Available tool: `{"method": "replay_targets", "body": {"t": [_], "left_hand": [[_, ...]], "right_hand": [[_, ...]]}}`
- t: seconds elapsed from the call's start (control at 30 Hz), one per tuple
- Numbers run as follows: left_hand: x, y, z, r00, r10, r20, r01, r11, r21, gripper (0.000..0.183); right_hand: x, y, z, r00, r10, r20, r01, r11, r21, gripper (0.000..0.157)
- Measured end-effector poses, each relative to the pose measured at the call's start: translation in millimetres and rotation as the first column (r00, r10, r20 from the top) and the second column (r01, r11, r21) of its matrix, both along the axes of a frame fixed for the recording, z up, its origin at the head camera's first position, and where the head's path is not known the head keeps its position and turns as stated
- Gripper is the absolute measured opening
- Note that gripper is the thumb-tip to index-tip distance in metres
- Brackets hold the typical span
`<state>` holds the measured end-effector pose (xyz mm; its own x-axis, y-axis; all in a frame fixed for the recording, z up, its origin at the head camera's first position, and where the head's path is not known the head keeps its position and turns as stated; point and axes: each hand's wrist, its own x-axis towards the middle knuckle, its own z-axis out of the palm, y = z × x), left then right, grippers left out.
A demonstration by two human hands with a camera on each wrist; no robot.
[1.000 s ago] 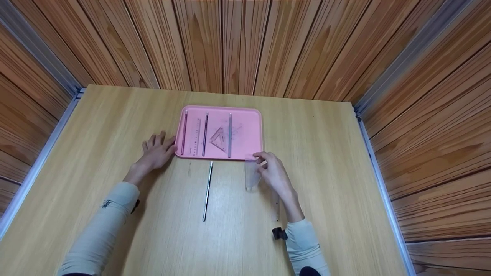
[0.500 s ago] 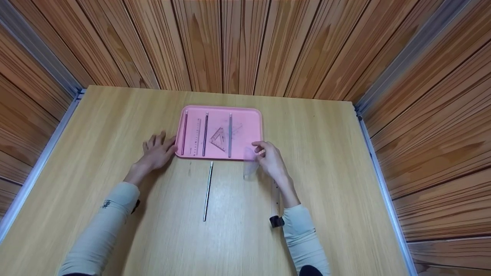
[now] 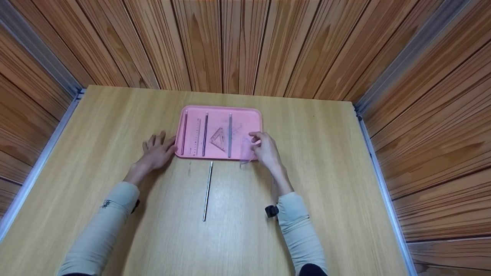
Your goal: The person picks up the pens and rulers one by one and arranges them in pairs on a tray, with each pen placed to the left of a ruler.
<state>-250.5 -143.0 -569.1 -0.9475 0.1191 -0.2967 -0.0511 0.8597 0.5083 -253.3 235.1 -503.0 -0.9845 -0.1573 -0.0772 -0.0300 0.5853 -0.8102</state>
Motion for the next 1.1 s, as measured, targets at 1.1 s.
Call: {"method": "replay_targets", "body": {"t": [1.1], "left_hand": [[-1.1, 0, -0.9, 1.000, 0.005, -0.009, -0.005, 1.000, -0.011, 0.058]], "right_hand": [[-45.3, -26, -14.5, 1.000, -0.019, -0.024, 0.020, 0.997, 0.072, 0.045]]}}
